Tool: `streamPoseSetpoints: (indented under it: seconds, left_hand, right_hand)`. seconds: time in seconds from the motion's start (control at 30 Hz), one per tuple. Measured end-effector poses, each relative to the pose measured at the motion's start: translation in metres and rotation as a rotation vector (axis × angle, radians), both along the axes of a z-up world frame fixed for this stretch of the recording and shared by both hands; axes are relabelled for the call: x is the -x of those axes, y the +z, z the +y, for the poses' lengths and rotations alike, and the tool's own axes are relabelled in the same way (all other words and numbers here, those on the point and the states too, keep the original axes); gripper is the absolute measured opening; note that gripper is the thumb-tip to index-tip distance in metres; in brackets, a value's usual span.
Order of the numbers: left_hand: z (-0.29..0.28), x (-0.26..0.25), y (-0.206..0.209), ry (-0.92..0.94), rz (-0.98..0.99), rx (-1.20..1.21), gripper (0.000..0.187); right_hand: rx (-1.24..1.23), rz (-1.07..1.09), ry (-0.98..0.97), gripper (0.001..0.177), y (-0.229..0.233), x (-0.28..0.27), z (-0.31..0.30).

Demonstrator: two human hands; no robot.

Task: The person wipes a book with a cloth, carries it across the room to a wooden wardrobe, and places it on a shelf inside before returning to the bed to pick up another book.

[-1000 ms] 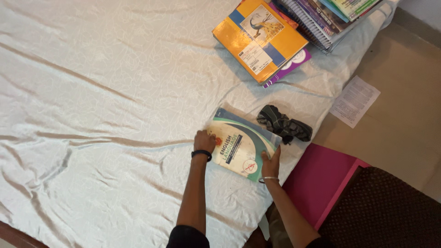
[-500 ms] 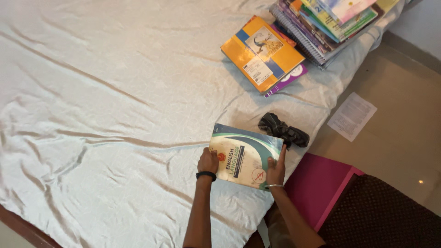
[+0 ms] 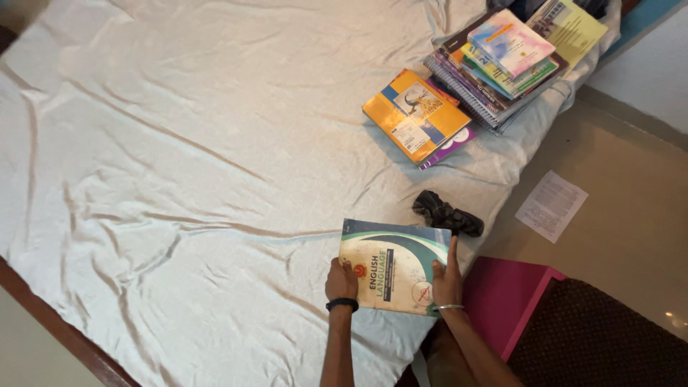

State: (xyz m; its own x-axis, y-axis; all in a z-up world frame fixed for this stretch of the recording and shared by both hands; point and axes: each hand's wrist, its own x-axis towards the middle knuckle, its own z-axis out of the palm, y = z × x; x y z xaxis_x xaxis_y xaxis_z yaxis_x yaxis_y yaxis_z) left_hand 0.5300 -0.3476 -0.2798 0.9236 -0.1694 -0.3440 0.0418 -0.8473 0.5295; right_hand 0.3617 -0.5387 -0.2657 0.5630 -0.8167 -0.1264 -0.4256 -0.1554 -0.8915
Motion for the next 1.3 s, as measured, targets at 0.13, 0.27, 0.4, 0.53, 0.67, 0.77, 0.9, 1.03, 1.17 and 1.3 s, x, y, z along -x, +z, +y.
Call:
streamPoseSetpoints:
  seconds: [0.13,0.27,0.4,0.53,0.67,0.77,0.9,1.03,1.17,1.3]
  left_hand:
    - [0.008,0.02,0.04,0.079,0.039,0.01,0.03]
    - [0.011,0.034,0.076,0.142,0.056,0.065,0.03]
    - [0.014,0.053,0.096,0.185,0.076,0.053,0.031]
    - [0.014,0.065,0.108,0.229,0.053,0.067,0.032]
    - [0.015,0.086,0.125,0.286,0.031,0.089,0.032]
    - [0.016,0.103,0.145,0.318,-0.001,0.1,0.033]
    - [0.018,0.127,0.176,0.429,0.028,0.124,0.035]
    - [0.026,0.146,0.189,0.471,-0.041,0.107,0.038]
    - [0.038,0.16,0.192,0.504,-0.089,0.108,0.04]
    - [0.057,0.171,0.201,0.57,-0.096,0.093,0.044]
  right_hand:
    - [-0.005,-0.021,0.022,0.076,0.027,0.009,0.005]
    - [0.102,-0.059,0.077,0.076,0.048,0.016,0.004]
    - [0.049,0.043,0.09,0.075,0.058,0.026,0.0]
    - [0.096,-0.041,0.163,0.071,0.064,0.035,-0.008]
    - [0.088,0.019,0.2,0.073,0.083,0.038,-0.015]
    - [0.088,0.01,0.24,0.072,0.1,0.045,-0.016]
    - [0.11,0.039,0.281,0.07,0.121,0.051,-0.014]
    - [0.089,0.038,0.317,0.071,0.14,0.052,-0.011]
    - [0.141,-0.016,0.385,0.072,0.155,0.053,-0.003]
    - [0.101,0.03,0.423,0.072,0.169,0.056,0.015]
